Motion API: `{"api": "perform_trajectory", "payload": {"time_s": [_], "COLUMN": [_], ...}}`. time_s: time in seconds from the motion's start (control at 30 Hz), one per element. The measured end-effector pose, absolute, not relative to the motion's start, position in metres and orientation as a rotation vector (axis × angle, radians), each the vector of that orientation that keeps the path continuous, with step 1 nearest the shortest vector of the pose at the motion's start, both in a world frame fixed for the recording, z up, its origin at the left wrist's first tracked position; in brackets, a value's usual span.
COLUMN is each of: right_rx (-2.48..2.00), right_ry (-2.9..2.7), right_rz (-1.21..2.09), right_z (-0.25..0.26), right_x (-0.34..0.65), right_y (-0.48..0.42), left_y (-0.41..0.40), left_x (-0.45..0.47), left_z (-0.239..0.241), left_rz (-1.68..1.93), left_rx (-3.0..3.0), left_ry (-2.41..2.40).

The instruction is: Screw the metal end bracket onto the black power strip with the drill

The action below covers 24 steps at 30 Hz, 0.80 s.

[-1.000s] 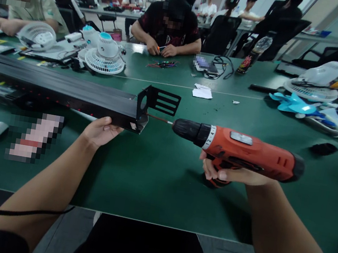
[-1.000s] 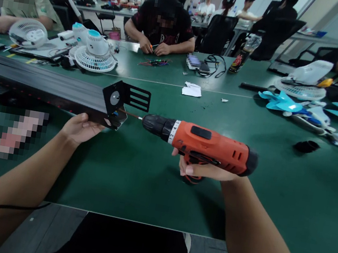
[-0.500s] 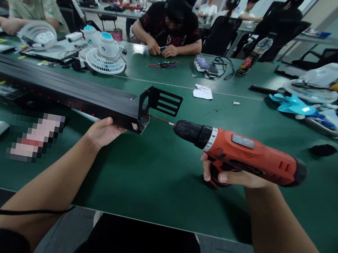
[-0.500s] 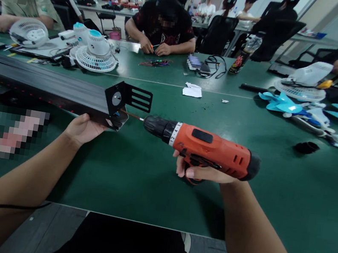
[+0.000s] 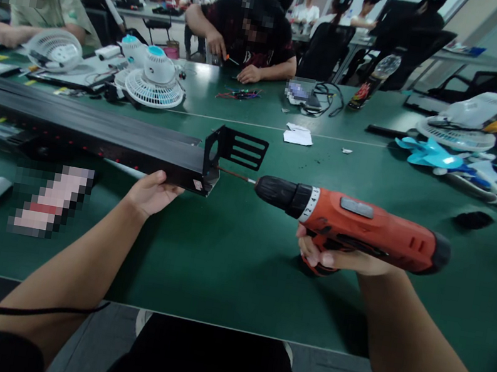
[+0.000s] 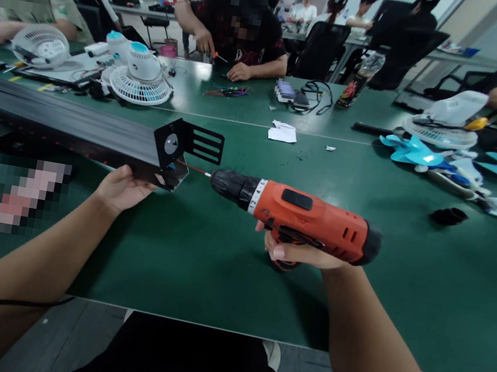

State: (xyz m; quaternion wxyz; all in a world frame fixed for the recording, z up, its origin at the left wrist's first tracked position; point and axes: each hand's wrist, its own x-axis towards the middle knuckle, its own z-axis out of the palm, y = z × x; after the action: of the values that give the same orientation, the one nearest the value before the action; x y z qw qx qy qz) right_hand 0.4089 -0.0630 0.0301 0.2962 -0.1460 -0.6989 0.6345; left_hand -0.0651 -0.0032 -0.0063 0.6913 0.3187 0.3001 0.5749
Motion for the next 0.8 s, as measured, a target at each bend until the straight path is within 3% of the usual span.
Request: {"api": "perform_trajectory", "payload": {"time_s": [0.8], "right_rx": [-0.389], "right_ry": [-1.845], "right_rz": [1.670], "right_z": [0.0390], "right_x": [0.4029], "right_y": [-0.0685], "left_y": [-0.0040], "left_x": [-0.0647], "left_z": [-0.0045], "left_rz": [1.288], "left_rx": [0.767], "left_ry": [0.663]}}
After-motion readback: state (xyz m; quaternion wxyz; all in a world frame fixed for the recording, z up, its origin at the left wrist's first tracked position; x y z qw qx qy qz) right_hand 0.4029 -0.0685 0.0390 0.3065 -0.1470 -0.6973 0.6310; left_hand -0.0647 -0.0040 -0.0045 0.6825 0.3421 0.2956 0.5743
